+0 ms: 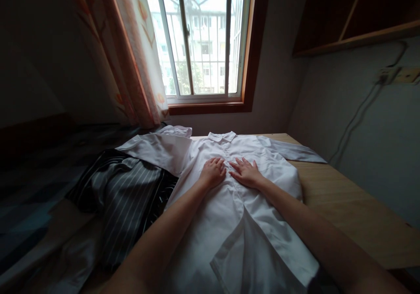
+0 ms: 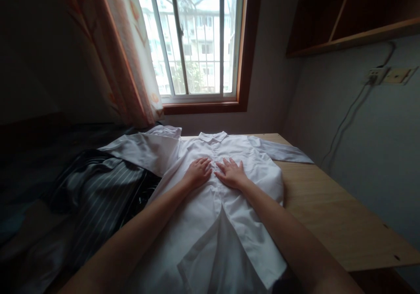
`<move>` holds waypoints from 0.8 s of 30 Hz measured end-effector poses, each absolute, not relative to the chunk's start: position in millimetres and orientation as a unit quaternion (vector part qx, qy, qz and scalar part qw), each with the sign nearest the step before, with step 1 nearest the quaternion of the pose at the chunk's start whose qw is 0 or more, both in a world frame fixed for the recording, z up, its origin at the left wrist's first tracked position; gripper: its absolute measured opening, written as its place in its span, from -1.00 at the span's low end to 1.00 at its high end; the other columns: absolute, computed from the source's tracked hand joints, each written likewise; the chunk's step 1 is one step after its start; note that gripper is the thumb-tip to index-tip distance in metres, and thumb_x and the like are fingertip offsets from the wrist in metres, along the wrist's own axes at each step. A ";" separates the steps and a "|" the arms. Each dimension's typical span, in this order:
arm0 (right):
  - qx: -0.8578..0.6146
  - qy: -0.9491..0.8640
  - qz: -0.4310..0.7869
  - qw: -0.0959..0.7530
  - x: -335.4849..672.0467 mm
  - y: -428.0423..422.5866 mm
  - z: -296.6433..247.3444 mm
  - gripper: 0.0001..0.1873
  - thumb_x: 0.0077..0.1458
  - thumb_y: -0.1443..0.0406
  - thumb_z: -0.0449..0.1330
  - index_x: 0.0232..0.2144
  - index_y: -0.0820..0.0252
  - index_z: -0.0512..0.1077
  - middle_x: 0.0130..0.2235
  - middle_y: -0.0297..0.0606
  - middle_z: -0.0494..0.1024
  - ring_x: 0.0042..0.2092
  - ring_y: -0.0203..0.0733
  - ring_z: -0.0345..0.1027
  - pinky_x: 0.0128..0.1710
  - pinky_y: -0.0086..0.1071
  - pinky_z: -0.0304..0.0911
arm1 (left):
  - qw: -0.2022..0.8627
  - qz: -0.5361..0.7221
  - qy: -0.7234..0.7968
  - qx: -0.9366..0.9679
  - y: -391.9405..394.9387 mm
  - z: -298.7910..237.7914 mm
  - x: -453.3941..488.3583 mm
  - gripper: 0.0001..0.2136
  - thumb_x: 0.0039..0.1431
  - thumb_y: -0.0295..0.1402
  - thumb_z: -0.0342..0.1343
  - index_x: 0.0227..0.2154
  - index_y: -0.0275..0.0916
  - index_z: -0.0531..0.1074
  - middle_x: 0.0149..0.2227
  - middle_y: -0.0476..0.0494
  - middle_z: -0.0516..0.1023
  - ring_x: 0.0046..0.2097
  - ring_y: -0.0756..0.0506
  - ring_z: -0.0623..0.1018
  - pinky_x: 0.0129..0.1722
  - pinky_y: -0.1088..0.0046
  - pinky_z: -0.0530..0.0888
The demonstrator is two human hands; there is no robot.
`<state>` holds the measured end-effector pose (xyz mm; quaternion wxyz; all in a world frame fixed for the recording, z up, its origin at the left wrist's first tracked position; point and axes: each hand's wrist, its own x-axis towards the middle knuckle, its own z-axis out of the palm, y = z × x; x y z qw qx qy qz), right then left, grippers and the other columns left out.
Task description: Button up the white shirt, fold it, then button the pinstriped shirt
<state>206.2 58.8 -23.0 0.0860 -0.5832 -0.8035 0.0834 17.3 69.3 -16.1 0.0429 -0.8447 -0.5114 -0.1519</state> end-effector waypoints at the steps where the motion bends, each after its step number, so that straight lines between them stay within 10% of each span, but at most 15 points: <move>1: -0.583 -0.804 0.083 0.086 206.2 59.0 -23.0 -0.34 0.26 -0.14 -0.17 0.33 -0.17 0.08 0.41 -0.22 -0.03 0.41 0.13 -0.27 0.25 0.33 -0.39 | 0.056 -0.162 -0.505 -0.846 67.9 -15.3 17.8 -0.59 0.29 -0.32 -0.08 0.13 -0.35 0.36 0.18 -0.31 0.42 0.22 -0.19 0.36 0.26 0.24 0.21; 7: -0.583 -0.804 0.083 0.081 206.1 59.2 -22.0 -0.33 0.26 -0.14 -0.17 0.33 -0.16 0.07 0.41 -0.21 -0.03 0.41 0.15 -0.28 0.25 0.31 -0.38 | 0.066 -0.159 -0.509 -0.843 61.7 -9.2 21.1 -0.59 0.23 -0.40 -0.03 0.14 -0.31 0.35 0.14 -0.31 0.44 0.16 -0.22 0.40 0.19 0.17 0.29; 16: -0.560 -0.820 0.086 0.084 208.4 57.1 -18.3 -0.24 0.19 -0.24 -0.15 0.34 -0.17 0.06 0.41 -0.13 -0.05 0.41 0.20 -0.29 0.25 0.33 -0.41 | -0.045 -0.034 -0.523 -0.851 67.6 -16.0 -8.7 -0.41 0.33 0.06 -0.24 0.33 -0.04 0.09 0.41 -0.23 -0.03 0.41 -0.31 -0.03 0.28 -0.21 -0.11; 24: -0.583 -0.803 0.093 0.086 247.1 53.7 -23.6 -0.34 0.27 -0.10 -0.15 0.31 -0.06 0.16 0.40 -0.25 0.00 0.40 0.10 -0.23 0.30 0.22 -0.34 | -0.035 -0.072 -0.491 -0.867 58.3 -8.8 -17.5 -0.58 0.36 -0.05 -0.17 0.20 0.11 0.31 0.34 -0.15 0.18 0.37 -0.30 0.11 0.27 -0.13 0.02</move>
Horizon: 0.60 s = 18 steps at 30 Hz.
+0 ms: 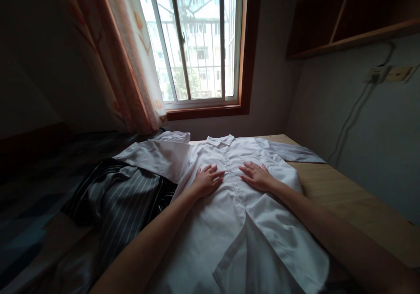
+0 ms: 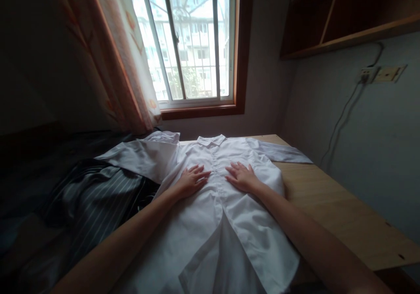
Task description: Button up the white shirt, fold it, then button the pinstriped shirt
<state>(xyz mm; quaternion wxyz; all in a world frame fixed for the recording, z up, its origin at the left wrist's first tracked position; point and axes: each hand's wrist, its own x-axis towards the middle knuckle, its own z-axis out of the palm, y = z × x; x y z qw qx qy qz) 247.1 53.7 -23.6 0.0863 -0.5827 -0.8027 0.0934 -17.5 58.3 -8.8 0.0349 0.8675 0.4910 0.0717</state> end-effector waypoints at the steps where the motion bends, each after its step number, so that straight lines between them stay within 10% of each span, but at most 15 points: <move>1: -0.592 -0.797 0.092 0.080 252.1 54.2 -24.3 -0.34 0.27 -0.12 -0.15 0.31 -0.07 0.14 0.41 -0.25 -0.02 0.40 0.11 -0.24 0.29 0.25 -0.35 | 0.033 0.076 0.490 0.868 55.4 -8.5 -16.4 -0.59 0.37 -0.09 -0.18 0.19 0.09 0.33 0.33 -0.15 0.21 0.36 -0.29 0.13 0.27 -0.11 0.05; 11: -0.604 -0.790 0.078 0.076 255.2 61.6 -27.1 -0.35 0.27 -0.10 -0.15 0.32 -0.08 0.13 0.41 -0.22 -0.03 0.40 0.11 -0.24 0.28 0.28 -0.36 | 0.056 0.024 0.547 0.835 36.3 -6.7 -25.3 -0.45 0.33 0.05 -0.21 0.31 0.04 0.12 0.41 -0.16 -0.04 0.41 -0.35 -0.05 0.26 -0.26 -0.11; 18: -0.603 -0.785 0.064 0.131 252.7 65.6 -22.6 -0.47 0.28 0.05 -0.02 0.22 0.05 0.30 0.34 -0.15 0.18 0.36 0.07 -0.08 0.29 0.21 -0.25 | 0.014 0.056 0.543 0.838 46.2 -2.3 -29.4 -0.52 0.34 -0.05 -0.13 0.24 -0.07 0.27 0.36 -0.23 0.14 0.38 -0.33 0.08 0.27 -0.18 0.04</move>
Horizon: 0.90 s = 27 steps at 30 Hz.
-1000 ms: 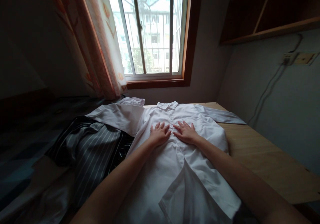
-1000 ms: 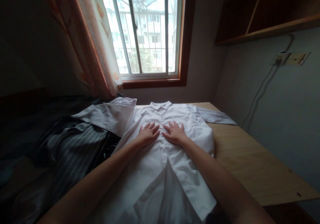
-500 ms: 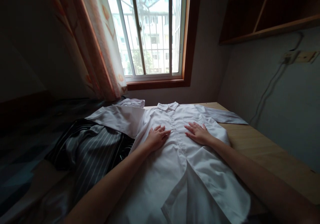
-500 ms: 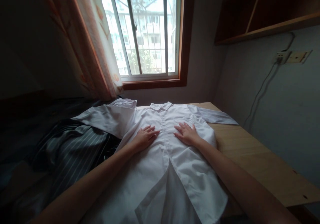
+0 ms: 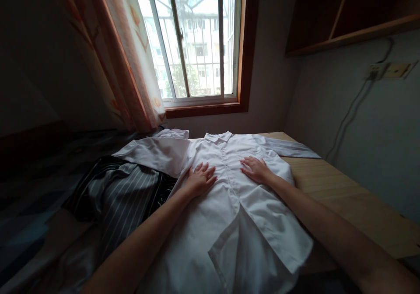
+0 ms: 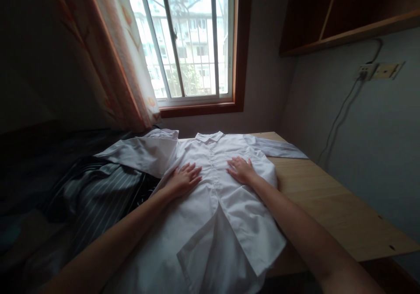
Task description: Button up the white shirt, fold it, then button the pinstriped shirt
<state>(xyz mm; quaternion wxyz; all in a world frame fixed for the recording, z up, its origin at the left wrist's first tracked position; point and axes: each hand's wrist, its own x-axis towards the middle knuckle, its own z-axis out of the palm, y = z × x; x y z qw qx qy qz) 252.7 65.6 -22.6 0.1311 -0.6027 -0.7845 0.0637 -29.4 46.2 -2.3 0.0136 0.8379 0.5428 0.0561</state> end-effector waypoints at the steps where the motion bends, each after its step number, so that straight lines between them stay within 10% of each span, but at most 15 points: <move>1: -0.596 -0.789 0.054 0.139 253.2 64.0 -21.4 -0.51 0.27 0.09 0.02 0.19 0.05 0.34 0.32 -0.15 0.21 0.36 0.06 -0.06 0.29 0.20 -0.23 | -0.005 0.070 0.534 0.843 43.2 -1.2 -26.8 -0.57 0.35 -0.11 -0.11 0.18 -0.10 0.35 0.33 -0.24 0.20 0.36 -0.30 0.13 0.29 -0.12 0.06; 6: -0.546 -0.825 0.055 0.136 249.2 42.6 -12.9 -0.54 0.24 0.13 0.07 0.16 0.00 0.38 0.33 -0.16 0.21 0.36 0.05 -0.06 0.29 0.14 -0.18 | -0.004 0.117 0.454 0.883 15.2 -3.9 -7.7 -0.64 0.37 -0.24 -0.12 0.07 -0.16 0.47 0.24 -0.20 0.36 0.29 -0.19 0.29 0.30 0.20 0.20; 17: -0.571 -0.806 0.154 0.039 230.8 13.2 -8.7 -0.28 0.24 -0.12 -0.09 0.35 -0.04 0.04 0.43 -0.11 -0.16 0.42 0.18 -0.37 0.25 0.31 -0.37 | 0.070 0.025 0.425 0.902 -10.4 -6.3 -3.3 -0.42 0.34 0.03 -0.19 0.34 -0.06 0.04 0.40 -0.26 -0.03 0.41 -0.32 -0.07 0.28 -0.24 -0.16; 27: -0.553 -0.819 0.137 0.073 240.4 10.5 -7.9 -0.37 0.21 -0.07 0.03 0.25 -0.05 0.27 0.37 -0.09 0.07 0.38 0.19 -0.14 0.27 0.20 -0.17 | 0.061 0.120 0.356 0.925 -9.8 -11.3 -3.5 -0.53 0.35 -0.15 -0.08 0.24 -0.23 0.26 0.31 -0.25 0.23 0.35 -0.19 0.18 0.33 0.17 0.17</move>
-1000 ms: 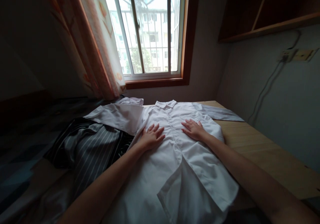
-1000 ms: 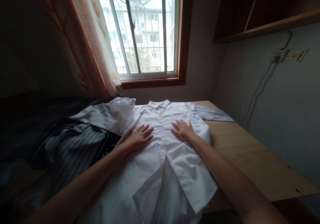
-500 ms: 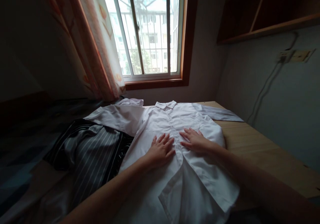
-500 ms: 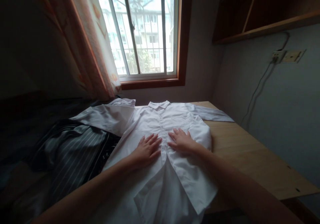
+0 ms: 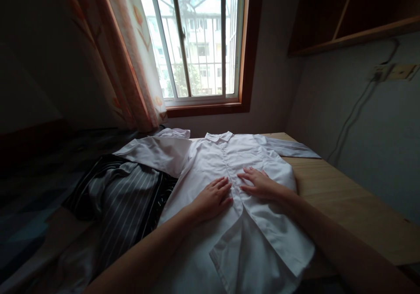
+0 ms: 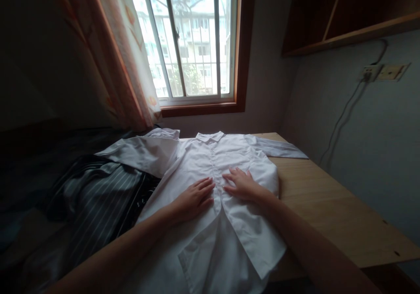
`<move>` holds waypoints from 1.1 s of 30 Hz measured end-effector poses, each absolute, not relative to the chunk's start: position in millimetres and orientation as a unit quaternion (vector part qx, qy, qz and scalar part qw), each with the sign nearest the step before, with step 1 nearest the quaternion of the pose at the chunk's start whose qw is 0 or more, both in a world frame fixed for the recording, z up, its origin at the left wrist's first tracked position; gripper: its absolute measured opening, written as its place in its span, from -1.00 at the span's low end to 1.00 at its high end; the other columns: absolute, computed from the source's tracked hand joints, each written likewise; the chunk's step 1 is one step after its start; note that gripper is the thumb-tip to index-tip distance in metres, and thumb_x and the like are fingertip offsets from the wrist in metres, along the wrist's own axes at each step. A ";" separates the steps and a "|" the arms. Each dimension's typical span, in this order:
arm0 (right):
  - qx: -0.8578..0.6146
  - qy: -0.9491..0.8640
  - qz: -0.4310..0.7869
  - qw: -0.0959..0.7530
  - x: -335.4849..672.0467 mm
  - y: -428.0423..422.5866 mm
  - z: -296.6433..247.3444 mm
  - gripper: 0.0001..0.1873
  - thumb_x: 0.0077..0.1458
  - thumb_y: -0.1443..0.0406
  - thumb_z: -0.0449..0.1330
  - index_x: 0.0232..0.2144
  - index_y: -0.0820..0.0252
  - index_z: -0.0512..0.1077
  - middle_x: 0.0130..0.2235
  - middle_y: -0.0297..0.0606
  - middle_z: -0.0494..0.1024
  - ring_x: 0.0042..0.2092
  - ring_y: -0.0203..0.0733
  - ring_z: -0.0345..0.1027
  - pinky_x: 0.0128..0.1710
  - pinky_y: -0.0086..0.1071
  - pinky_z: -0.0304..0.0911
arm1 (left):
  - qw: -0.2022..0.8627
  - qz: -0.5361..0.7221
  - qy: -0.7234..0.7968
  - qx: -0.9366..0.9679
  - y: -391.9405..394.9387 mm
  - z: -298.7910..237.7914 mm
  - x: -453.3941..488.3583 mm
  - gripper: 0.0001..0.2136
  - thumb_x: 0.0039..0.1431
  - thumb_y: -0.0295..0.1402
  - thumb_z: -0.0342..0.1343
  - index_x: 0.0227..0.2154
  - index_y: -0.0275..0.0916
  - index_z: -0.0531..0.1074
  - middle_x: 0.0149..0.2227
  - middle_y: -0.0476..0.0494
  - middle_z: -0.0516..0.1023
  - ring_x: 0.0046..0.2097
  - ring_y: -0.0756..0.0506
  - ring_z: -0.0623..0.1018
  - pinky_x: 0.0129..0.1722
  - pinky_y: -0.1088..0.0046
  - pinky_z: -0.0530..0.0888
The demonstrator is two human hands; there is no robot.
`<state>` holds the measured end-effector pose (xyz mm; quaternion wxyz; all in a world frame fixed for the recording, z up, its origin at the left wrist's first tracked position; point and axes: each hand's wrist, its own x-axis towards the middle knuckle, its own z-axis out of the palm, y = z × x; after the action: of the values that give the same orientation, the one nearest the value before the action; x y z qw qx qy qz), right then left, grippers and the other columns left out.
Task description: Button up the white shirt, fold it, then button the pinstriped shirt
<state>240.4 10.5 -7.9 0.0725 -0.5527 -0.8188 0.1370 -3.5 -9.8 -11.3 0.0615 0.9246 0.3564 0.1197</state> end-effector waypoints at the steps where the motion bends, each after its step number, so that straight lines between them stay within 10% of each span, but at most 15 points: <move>1: -0.548 -0.822 0.134 0.076 242.6 8.3 -7.6 -0.39 0.21 -0.05 0.04 0.24 -0.04 0.29 0.36 -0.09 0.11 0.37 0.17 -0.09 0.27 0.15 -0.12 | 0.065 0.126 0.349 0.926 -10.1 -10.5 -3.6 -0.53 0.35 -0.16 -0.07 0.23 -0.24 0.27 0.30 -0.26 0.26 0.35 -0.20 0.19 0.32 0.17 0.20; 10: -0.464 -0.855 0.115 0.201 240.0 2.1 5.2 -0.72 0.20 0.17 0.12 -0.21 0.13 0.58 -0.15 -0.17 0.61 -0.09 -0.09 0.45 -0.04 -0.30 0.28 | 0.089 0.081 0.340 0.933 -11.7 -3.5 -3.7 -0.47 0.36 -0.13 -0.11 0.31 -0.22 0.14 0.36 -0.24 0.11 0.39 -0.18 0.06 0.36 0.17 0.06; 16: -0.497 -0.828 0.152 0.211 214.8 -0.8 5.4 -0.68 0.15 0.07 0.18 -0.36 0.21 0.53 -0.38 -0.22 0.57 -0.38 -0.22 0.36 -0.38 -0.42 0.18 | 0.103 0.026 0.338 0.935 -11.8 -1.1 -5.1 -0.36 0.32 0.06 -0.14 0.35 -0.14 0.04 0.39 -0.24 -0.01 0.42 -0.20 -0.08 0.36 0.06 -0.10; 33: -0.491 -0.797 0.227 0.269 223.9 2.4 8.4 -0.84 0.07 0.33 0.13 -0.43 0.23 0.52 -0.41 -0.29 0.56 -0.39 -0.27 0.36 -0.39 -0.46 0.17 | 0.111 0.083 0.283 0.949 -33.0 11.9 -5.3 -0.61 0.33 -0.31 -0.04 0.20 -0.09 0.34 0.29 -0.20 0.28 0.33 -0.24 0.23 0.26 0.12 0.28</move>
<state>223.9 2.4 8.4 0.2695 -0.4909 -0.7967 0.2272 -5.3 -33.0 11.9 0.1113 0.9490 0.2830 0.0831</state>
